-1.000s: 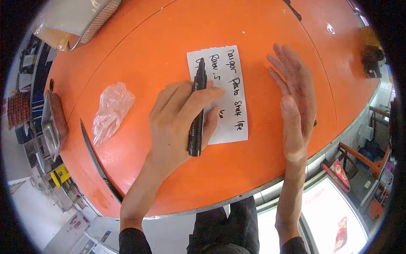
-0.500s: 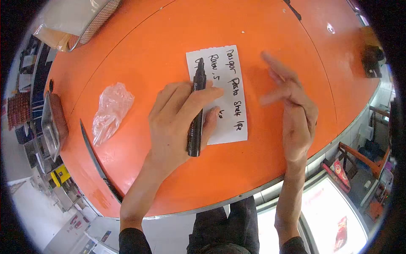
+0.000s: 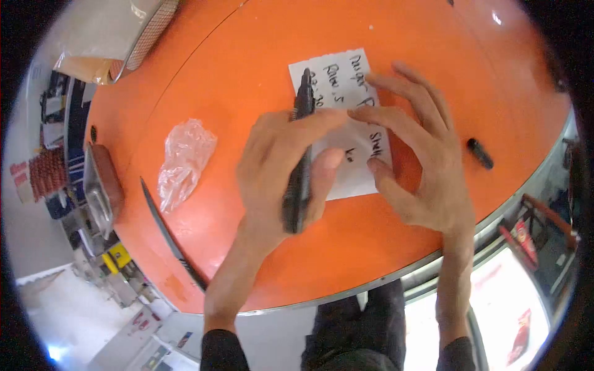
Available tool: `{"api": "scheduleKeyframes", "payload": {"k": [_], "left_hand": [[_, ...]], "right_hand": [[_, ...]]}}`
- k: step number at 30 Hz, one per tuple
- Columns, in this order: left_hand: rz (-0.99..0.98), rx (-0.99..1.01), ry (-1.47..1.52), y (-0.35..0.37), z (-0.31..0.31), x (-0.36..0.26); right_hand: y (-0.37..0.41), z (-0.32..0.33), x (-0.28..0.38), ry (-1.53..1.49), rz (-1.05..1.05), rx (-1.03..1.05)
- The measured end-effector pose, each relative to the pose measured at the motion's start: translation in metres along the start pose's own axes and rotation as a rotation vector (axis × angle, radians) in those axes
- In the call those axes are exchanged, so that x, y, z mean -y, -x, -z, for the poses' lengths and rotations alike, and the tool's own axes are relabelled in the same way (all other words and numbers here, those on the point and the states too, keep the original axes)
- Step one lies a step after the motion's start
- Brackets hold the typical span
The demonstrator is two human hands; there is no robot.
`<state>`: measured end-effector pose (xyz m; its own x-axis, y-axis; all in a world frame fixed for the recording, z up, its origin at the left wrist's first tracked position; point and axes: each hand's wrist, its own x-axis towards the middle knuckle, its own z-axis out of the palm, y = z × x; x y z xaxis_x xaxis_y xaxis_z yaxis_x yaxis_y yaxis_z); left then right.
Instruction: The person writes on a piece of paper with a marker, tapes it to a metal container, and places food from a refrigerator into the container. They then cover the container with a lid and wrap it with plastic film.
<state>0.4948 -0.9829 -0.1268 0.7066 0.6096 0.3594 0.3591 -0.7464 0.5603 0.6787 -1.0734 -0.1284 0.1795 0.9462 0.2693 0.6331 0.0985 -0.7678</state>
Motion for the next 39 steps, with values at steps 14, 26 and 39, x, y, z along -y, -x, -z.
{"api": "scheduleKeyframes", "payload": {"k": [14, 26, 39], "left_hand": [[-0.017, -0.237, 0.480, 0.009, -0.005, 0.013], [0.076, -0.123, 0.211, 0.010, -0.006, 0.003], [-0.034, -0.129, 0.222, 0.009, -0.004, 0.009]], "right_hand": [[0.004, -0.006, -0.002, 0.288, 0.054, 0.134], [0.014, -0.012, -0.011, 0.386, 0.147, 0.099], [0.014, -0.010, -0.008, 0.361, 0.149, 0.111]]}}
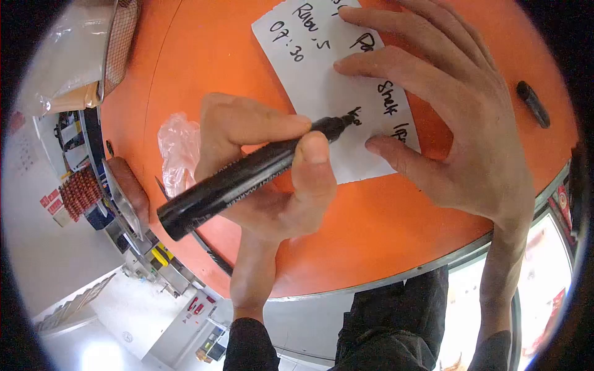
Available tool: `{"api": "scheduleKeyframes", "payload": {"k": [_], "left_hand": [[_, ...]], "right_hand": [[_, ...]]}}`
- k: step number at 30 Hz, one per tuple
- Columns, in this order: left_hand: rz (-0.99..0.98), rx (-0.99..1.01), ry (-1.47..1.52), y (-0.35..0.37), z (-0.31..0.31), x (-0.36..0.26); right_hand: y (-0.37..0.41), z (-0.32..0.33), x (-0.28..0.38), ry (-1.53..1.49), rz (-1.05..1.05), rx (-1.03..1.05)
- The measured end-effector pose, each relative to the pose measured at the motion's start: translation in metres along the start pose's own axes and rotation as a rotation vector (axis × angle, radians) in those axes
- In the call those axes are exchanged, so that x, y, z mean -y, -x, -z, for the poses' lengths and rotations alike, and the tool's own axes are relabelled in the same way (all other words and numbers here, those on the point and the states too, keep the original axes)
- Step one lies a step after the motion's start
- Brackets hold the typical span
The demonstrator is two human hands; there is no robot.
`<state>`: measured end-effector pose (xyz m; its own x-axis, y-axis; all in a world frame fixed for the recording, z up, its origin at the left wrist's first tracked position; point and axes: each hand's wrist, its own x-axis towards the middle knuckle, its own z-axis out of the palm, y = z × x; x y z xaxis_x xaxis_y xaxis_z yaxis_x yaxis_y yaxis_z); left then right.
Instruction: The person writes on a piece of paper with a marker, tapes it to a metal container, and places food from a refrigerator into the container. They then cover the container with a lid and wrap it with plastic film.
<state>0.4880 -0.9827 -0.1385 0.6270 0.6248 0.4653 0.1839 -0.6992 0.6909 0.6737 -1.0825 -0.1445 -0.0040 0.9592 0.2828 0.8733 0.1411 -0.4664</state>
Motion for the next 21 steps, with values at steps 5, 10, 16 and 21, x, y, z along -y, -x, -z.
{"api": "scheduleKeyframes", "payload": {"k": [5, 10, 16, 21], "left_hand": [[-0.047, 0.036, 0.012, 0.0003, -0.0008, 0.0006], [-0.086, 0.048, 0.010, -0.0005, -0.0016, 0.0027], [-0.121, 0.072, 0.020, -0.0033, -0.0002, 0.0031], [-0.132, 0.047, 0.001, -0.0029, -0.0024, 0.0036]], "right_hand": [[-0.0004, 0.0013, 0.0000, -0.012, -0.003, 0.002], [0.0001, 0.0024, 0.0006, -0.020, -0.003, 0.008], [-0.0001, 0.0016, 0.0005, -0.023, -0.001, 0.012], [-0.0001, 0.0015, -0.0002, -0.029, 0.003, 0.015]]}}
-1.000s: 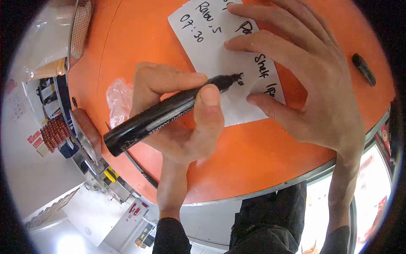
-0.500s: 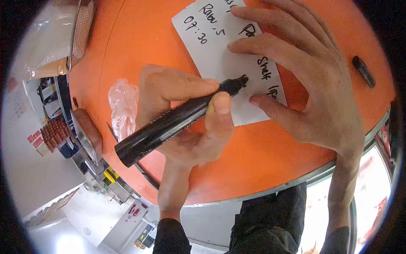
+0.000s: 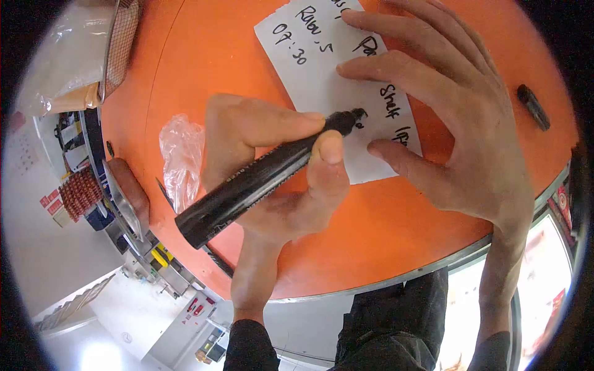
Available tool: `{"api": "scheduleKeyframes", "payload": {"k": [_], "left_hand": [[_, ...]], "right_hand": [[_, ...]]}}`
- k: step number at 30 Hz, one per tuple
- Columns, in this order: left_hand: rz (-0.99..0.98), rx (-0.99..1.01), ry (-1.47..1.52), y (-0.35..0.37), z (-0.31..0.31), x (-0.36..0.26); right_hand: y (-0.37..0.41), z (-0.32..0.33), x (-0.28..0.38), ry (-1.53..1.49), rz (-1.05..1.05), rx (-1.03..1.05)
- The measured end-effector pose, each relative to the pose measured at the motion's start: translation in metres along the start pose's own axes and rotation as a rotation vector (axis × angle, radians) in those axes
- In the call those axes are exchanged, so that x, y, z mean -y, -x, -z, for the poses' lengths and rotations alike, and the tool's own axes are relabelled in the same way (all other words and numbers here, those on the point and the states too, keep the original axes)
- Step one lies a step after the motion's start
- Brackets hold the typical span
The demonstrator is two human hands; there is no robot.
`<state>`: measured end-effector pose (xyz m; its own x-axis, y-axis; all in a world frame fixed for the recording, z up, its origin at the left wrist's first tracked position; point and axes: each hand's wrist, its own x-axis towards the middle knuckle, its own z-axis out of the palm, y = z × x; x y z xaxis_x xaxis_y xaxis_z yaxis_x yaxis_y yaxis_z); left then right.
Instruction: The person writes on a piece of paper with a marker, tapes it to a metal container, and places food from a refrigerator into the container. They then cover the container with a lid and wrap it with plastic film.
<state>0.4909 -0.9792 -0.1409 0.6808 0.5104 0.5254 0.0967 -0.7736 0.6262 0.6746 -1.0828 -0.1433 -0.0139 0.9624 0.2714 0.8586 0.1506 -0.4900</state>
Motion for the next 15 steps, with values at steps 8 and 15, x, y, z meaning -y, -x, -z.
{"api": "scheduleKeyframes", "payload": {"k": [8, 15], "left_hand": [[0.089, -0.019, -0.014, 0.0018, 0.0023, -0.0026], [-0.023, 0.060, -0.002, 0.0003, 0.0033, -0.0009]], "right_hand": [[0.0001, 0.0003, 0.0003, -0.006, -0.002, 0.003], [0.0003, 0.0011, 0.0007, -0.010, -0.006, 0.002]]}}
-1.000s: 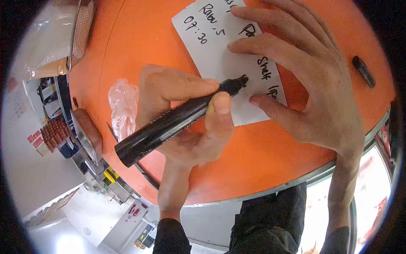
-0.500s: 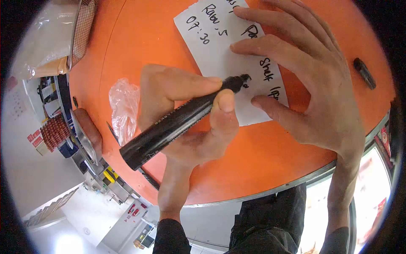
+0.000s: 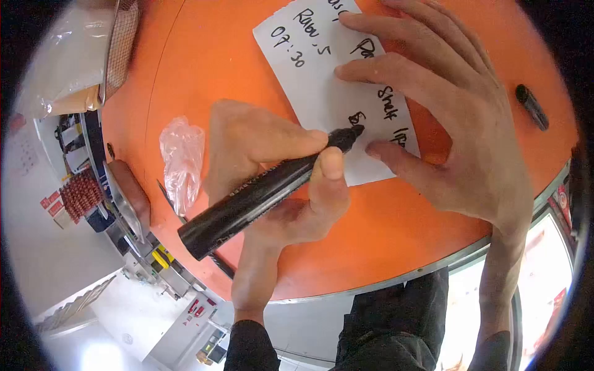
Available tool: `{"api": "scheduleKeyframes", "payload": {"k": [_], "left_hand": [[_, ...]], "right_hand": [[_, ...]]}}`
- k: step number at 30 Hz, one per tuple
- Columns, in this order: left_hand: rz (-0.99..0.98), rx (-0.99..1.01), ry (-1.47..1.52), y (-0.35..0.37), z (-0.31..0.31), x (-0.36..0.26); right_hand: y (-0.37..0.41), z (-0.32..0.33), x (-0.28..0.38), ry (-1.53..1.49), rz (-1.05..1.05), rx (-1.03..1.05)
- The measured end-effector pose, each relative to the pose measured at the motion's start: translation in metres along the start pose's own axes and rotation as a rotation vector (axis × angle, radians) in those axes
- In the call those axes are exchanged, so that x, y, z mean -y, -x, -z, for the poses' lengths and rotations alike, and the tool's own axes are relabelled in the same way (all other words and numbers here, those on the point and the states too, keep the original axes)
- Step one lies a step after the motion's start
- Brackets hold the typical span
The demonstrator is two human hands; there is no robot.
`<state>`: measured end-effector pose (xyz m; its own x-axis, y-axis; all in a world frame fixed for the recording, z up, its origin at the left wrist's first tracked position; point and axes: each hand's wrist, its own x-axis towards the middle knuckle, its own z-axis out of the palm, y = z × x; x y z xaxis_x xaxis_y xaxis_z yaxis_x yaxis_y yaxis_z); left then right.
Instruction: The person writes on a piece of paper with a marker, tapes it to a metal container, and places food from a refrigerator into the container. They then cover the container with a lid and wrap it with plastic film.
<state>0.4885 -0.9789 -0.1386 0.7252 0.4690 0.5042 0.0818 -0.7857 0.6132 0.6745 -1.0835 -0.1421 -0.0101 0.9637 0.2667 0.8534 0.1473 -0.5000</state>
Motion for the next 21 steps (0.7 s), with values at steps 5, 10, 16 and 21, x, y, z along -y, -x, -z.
{"api": "scheduleKeyframes", "payload": {"k": [5, 10, 16, 21], "left_hand": [[0.026, -0.010, 0.025, 0.0016, 0.0030, 0.0005], [0.056, -0.043, 0.049, 0.0027, -0.0025, -0.0023], [-0.029, -0.062, 0.028, 0.0012, -0.0024, 0.0022], [-0.020, -0.036, -0.001, 0.0018, -0.0030, 0.0011]], "right_hand": [[-0.0004, -0.0006, -0.0004, -0.005, 0.003, 0.004], [-0.0002, 0.0001, -0.0006, -0.012, 0.006, 0.004], [-0.0001, 0.0005, -0.0015, -0.019, 0.004, 0.003], [-0.0003, 0.0003, -0.0023, -0.021, 0.005, 0.005]]}}
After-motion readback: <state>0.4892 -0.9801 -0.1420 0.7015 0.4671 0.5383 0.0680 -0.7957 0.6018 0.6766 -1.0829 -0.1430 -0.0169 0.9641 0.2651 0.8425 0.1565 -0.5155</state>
